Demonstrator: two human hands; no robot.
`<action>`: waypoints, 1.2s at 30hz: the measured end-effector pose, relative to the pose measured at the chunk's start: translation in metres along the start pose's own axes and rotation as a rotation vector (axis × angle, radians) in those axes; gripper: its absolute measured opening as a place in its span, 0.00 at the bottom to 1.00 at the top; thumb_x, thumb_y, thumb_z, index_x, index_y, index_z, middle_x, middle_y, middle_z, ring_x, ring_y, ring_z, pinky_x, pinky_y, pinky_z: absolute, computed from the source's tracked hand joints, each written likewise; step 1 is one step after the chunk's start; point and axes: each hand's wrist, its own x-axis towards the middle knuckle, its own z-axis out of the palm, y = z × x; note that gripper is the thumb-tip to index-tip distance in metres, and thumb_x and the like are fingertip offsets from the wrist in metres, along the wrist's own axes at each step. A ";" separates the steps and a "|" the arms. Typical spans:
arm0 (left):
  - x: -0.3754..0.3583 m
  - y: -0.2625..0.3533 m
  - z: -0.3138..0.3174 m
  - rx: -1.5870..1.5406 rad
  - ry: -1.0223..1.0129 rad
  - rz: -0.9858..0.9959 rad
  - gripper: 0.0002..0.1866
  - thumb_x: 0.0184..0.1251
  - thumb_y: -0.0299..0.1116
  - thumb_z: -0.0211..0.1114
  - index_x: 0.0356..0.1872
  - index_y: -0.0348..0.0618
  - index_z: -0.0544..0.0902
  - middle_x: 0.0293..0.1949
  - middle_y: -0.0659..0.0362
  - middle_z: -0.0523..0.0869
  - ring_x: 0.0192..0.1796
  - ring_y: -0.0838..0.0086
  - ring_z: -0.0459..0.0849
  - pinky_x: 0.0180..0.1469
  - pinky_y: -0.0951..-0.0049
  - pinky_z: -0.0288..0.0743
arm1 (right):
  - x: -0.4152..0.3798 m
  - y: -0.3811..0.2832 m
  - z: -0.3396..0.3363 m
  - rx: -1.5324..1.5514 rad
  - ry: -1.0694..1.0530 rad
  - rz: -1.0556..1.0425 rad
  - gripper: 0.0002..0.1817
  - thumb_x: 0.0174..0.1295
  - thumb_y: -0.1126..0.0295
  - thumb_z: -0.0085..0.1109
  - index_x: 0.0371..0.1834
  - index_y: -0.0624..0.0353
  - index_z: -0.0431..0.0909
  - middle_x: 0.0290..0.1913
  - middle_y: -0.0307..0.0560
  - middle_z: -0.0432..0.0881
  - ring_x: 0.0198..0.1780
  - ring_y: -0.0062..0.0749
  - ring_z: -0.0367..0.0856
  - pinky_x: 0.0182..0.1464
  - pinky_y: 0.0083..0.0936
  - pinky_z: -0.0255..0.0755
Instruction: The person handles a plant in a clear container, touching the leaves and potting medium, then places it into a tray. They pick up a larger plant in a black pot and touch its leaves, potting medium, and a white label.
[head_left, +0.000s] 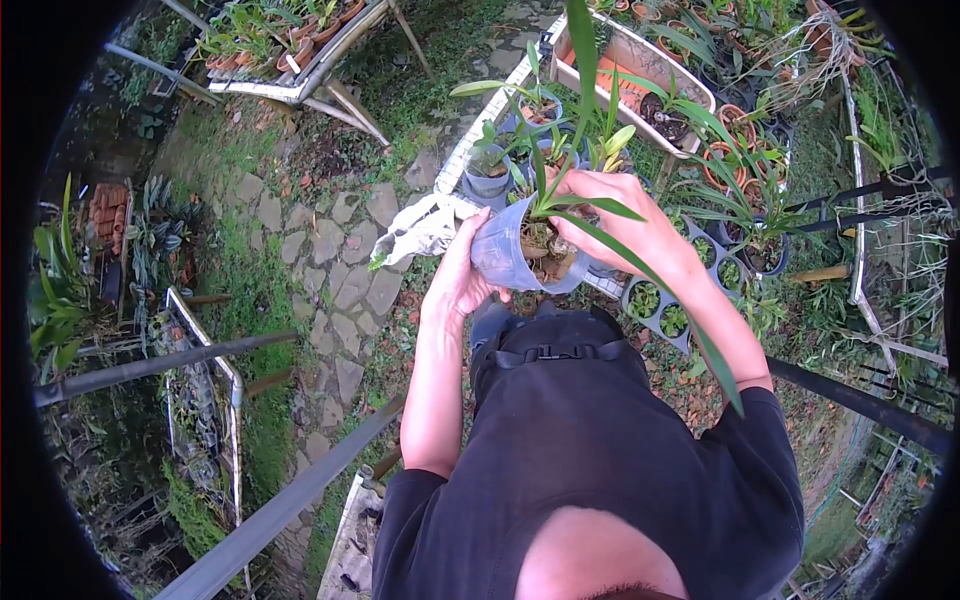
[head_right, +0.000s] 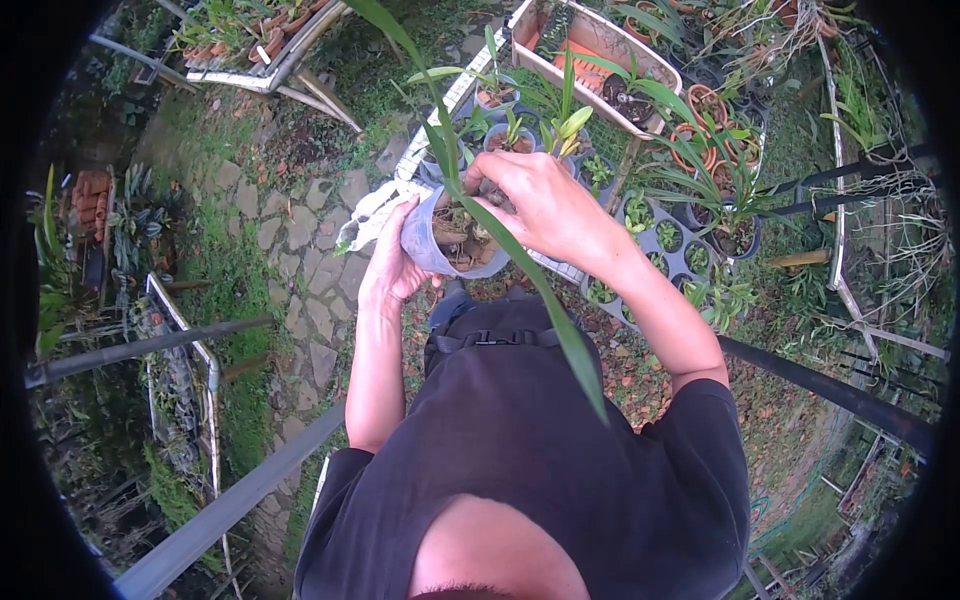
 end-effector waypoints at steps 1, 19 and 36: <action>0.000 0.000 0.000 -0.012 -0.011 -0.002 0.33 0.79 0.60 0.57 0.62 0.35 0.77 0.39 0.50 0.92 0.29 0.65 0.93 0.15 0.66 0.85 | 0.000 0.000 0.000 -0.009 0.008 -0.010 0.13 0.63 0.72 0.70 0.47 0.65 0.81 0.43 0.57 0.89 0.46 0.56 0.89 0.49 0.44 0.83; 0.005 0.002 0.001 0.013 0.025 0.009 0.34 0.79 0.61 0.57 0.59 0.34 0.79 0.37 0.50 0.92 0.28 0.65 0.92 0.16 0.66 0.85 | -0.002 0.005 0.002 -0.159 -0.009 -0.030 0.15 0.61 0.75 0.69 0.50 0.68 0.83 0.49 0.57 0.87 0.47 0.57 0.89 0.50 0.46 0.85; 0.004 0.015 -0.004 0.017 0.015 0.015 0.35 0.80 0.61 0.55 0.63 0.33 0.76 0.38 0.46 0.92 0.25 0.59 0.91 0.14 0.68 0.82 | 0.005 0.012 0.019 -0.137 0.115 -0.084 0.09 0.63 0.75 0.69 0.44 0.64 0.87 0.60 0.52 0.83 0.45 0.48 0.91 0.47 0.41 0.86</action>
